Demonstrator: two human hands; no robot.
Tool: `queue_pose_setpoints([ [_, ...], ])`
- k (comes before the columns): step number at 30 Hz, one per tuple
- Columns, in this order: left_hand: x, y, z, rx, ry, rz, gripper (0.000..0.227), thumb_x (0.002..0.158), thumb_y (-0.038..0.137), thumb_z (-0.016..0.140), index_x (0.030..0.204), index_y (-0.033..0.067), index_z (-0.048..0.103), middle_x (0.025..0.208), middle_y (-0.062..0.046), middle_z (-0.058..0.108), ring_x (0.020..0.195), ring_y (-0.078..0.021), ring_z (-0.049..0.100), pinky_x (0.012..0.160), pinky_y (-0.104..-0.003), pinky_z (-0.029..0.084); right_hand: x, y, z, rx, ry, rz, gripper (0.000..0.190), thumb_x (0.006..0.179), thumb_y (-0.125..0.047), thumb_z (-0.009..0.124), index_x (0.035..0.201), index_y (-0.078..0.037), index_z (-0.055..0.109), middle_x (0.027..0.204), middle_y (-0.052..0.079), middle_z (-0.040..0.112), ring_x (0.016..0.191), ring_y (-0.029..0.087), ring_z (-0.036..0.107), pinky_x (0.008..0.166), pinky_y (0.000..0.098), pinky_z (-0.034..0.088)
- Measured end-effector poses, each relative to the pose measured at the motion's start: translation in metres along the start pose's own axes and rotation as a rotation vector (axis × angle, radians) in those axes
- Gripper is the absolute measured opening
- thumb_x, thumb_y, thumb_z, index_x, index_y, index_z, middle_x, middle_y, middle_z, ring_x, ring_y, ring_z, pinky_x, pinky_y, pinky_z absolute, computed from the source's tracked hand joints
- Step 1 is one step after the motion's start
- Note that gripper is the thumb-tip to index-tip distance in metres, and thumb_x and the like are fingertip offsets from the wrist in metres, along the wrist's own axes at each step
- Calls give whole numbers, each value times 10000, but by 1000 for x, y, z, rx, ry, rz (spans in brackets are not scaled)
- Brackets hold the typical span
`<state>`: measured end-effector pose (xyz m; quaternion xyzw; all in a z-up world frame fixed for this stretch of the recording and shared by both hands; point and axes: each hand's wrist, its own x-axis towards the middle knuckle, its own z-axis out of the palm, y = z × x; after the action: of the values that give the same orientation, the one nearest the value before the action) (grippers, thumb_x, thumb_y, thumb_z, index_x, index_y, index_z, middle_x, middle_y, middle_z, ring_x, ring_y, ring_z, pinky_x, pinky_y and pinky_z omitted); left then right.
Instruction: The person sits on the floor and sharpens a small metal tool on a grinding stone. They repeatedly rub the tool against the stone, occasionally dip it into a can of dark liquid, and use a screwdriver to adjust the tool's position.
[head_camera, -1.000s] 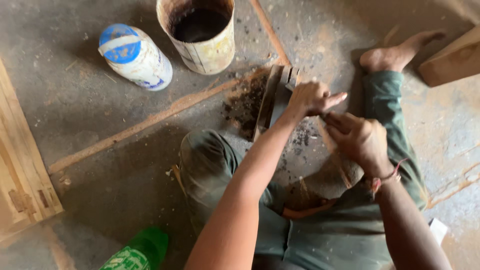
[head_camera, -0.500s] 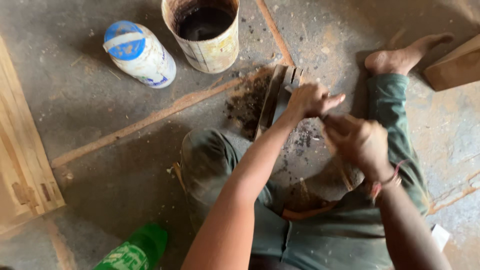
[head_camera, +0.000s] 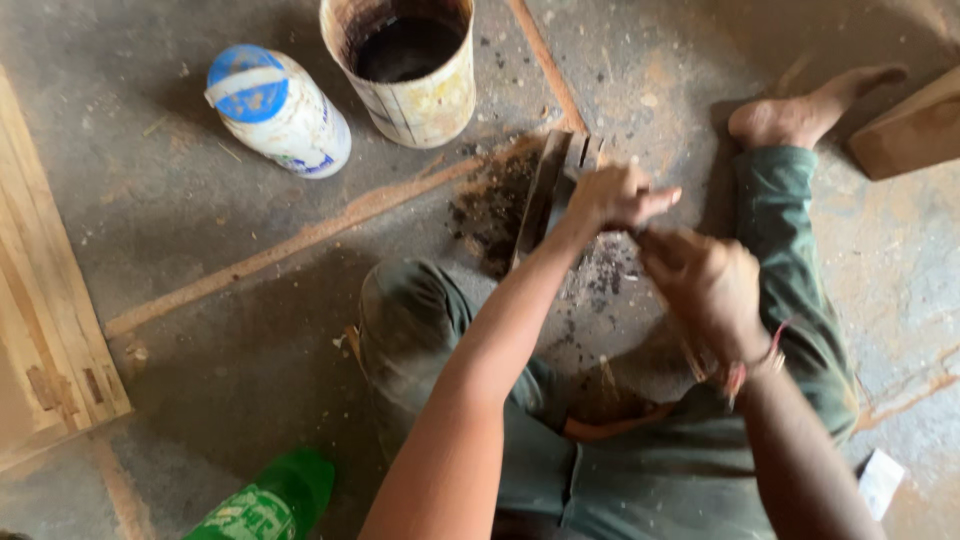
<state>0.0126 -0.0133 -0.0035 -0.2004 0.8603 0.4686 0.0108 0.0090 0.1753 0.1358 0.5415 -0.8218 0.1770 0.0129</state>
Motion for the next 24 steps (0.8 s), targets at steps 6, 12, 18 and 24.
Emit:
queue_pose_setpoints([
  [6,-105,4,41,-96,-89,143,604,904,725,467,612,218,616,465,65,561,339,-67,419,320,-311,352,-81,-58,0,-177,-39,141,204,824,-364,806,948,-203,808,639,114,669,516,318,642,517,454,533],
  [12,11,6,34,8,21,68,675,887,807,449,580,230,616,484,66,528,371,-70,344,314,-282,222,-20,17,2,5,-29,73,185,944,-343,773,1025,-177,786,797,75,744,556,236,692,550,371,555],
  [18,-61,-10,52,-21,-6,120,629,859,782,466,612,238,666,475,49,583,364,-108,446,352,-342,324,-79,-29,-2,-31,-15,93,243,832,-348,794,1013,-186,773,694,123,705,531,318,663,502,422,535],
  [24,-62,1,33,-126,-37,55,544,812,763,533,669,278,735,503,-3,654,383,-156,559,400,-387,453,-48,-30,-6,-213,-168,333,358,771,-415,810,1054,-199,773,705,141,724,649,341,698,635,473,571],
])
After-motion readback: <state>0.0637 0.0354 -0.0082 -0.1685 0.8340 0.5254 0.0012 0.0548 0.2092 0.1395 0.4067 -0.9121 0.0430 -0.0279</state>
